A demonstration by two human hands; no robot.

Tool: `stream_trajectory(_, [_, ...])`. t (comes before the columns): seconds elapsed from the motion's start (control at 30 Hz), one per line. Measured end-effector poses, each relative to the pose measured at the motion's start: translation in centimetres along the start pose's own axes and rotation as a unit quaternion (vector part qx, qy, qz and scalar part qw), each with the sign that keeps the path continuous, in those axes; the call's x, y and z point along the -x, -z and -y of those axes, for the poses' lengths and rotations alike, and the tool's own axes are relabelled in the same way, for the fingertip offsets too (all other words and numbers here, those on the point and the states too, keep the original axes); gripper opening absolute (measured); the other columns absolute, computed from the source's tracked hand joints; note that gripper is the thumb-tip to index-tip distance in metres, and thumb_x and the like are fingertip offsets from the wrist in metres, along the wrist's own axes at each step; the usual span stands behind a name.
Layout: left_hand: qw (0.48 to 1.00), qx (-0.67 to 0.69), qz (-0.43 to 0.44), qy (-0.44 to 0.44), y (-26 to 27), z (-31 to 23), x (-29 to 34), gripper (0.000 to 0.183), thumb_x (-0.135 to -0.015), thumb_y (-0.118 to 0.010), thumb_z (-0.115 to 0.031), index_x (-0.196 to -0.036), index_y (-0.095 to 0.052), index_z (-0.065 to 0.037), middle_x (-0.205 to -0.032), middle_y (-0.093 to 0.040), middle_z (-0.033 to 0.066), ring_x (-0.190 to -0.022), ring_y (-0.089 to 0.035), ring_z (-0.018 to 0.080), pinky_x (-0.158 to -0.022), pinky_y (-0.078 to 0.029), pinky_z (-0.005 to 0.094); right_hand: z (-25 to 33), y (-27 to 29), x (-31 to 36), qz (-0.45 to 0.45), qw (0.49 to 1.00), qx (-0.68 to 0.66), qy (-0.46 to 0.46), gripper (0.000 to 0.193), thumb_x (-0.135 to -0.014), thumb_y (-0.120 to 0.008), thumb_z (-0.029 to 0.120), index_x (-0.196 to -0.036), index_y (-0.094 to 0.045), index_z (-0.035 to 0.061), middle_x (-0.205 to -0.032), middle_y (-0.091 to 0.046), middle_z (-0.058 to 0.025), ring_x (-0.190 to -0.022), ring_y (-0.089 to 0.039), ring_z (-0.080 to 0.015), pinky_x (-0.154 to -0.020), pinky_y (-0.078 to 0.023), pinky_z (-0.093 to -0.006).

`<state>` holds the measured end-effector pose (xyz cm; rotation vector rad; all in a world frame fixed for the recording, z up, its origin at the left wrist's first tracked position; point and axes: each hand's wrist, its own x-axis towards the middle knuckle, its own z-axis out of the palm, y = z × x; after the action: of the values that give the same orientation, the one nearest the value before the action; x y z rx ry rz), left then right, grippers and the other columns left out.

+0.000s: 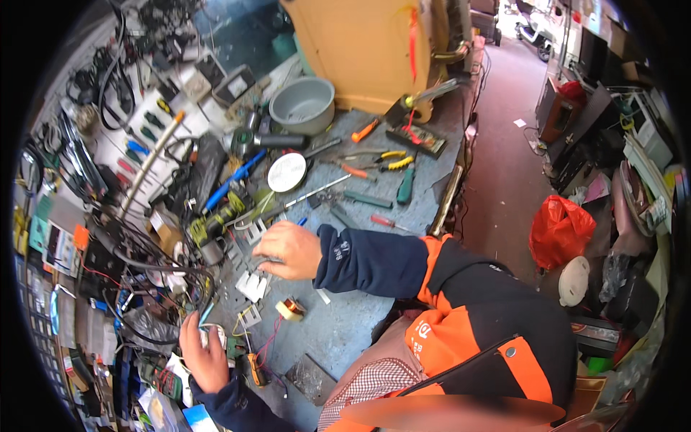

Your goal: The person assembles a small electronic component by hand, handling wires, a coil, and a metal plate. They strip wire ends, position the coil, and secure parts using pliers and a screwdriver on a cluttered workbench.

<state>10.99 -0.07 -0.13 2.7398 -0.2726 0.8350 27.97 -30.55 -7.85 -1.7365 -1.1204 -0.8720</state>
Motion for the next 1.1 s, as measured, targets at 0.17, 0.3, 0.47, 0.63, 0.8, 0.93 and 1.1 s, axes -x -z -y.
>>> stream_trajectory(0.17, [0.986,-0.005,-0.164,-0.02,8.1,-8.6,1.8,0.031,-0.097,-0.07,0.004,-0.128,-0.069,0.006,-0.135,-0.069,0.0209,-0.124,-0.067,0.0357,-0.108,-0.05,0.0425,0.8,1.4,-1.8,-0.118,0.992,0.005,0.049,0.015,-0.088,-0.08,0.012,-0.1,-0.074,0.0054,-0.089,-0.07,-0.0109,-0.086,-0.069,-0.0341,-0.08,-0.054,-0.0448])
stream_trajectory(0.3, [0.971,0.073,-0.218,-0.069,8.5,-12.4,6.6,0.019,-0.102,-0.068,0.002,-0.121,-0.07,0.005,-0.124,-0.072,0.0197,-0.109,-0.072,0.0318,-0.092,-0.059,0.0396,4.1,6.6,-1.6,-0.229,0.955,-0.156,-0.109,0.012,-0.092,-0.078,0.005,-0.104,-0.077,0.0013,-0.094,-0.076,-0.0125,-0.089,-0.075,-0.0251,-0.079,-0.057,-0.0361])
stream_trajectory(0.47, [0.978,0.161,-0.125,0.038,3.5,-13.1,16.1,0.023,-0.096,-0.075,0.01,-0.118,-0.073,0.005,-0.121,-0.072,0.0225,-0.107,-0.072,0.0344,-0.091,-0.06,0.0398,-1.0,17.7,-4.6,-0.341,0.897,-0.171,-0.224,0.023,-0.092,-0.074,0.001,-0.115,-0.07,0.001,-0.102,-0.075,-0.0078,-0.09,-0.071,-0.0158,-0.082,-0.057,-0.0318])
stream_trajectory(0.63, [0.98,0.162,-0.096,0.061,0.2,-13.6,19.2,0.021,-0.093,-0.076,0.009,-0.114,-0.075,0.006,-0.113,-0.074,0.0233,-0.105,-0.071,0.0382,-0.095,-0.058,0.0443,-15.9,32.4,-9.0,-0.544,0.75,0.111,-0.361,0.057,-0.078,-0.086,0.023,-0.125,-0.068,-0.0042,-0.123,-0.074,-0.0238,-0.112,-0.073,-0.039,-0.102,-0.056,-0.0458])
stream_trajectory(0.8, [0.979,0.158,-0.083,0.102,0.2,-14.3,19.0,0.019,-0.095,-0.075,0.007,-0.114,-0.076,0.005,-0.113,-0.075,0.0224,-0.104,-0.072,0.0383,-0.095,-0.058,0.0457,-21.5,38.6,-12.0,-0.484,0.675,0.13,-0.542,0.045,-0.088,-0.085,0.033,-0.119,-0.073,0.0036,-0.109,-0.076,-0.0175,-0.102,-0.075,-0.0347,-0.093,-0.06,-0.0458])
stream_trajectory(0.93, [0.979,0.168,-0.056,0.101,-0.4,-14.0,18.5,0.015,-0.096,-0.073,0.005,-0.111,-0.074,0.003,-0.112,-0.075,0.0179,-0.099,-0.072,0.0305,-0.088,-0.058,0.0385,-22.0,39.8,-12.0,-0.458,0.705,0.023,-0.541,0.036,-0.093,-0.082,0.03,-0.118,-0.073,0.0052,-0.103,-0.075,-0.0143,-0.095,-0.074,-0.0315,-0.086,-0.061,-0.0451])
stream_trajectory(1.1, [0.976,0.171,-0.073,0.11,-0.3,-13.5,17.6,0.014,-0.091,-0.073,0.006,-0.105,-0.072,0.002,-0.103,-0.074,0.0136,-0.085,-0.069,0.021,-0.074,-0.055,0.0306,-17.1,37.0,-11.1,-0.372,0.737,-0.341,-0.45,0.026,-0.099,-0.077,0.027,-0.116,-0.074,0.0072,-0.096,-0.074,-0.0103,-0.086,-0.073,-0.0274,-0.079,-0.061,-0.0442])
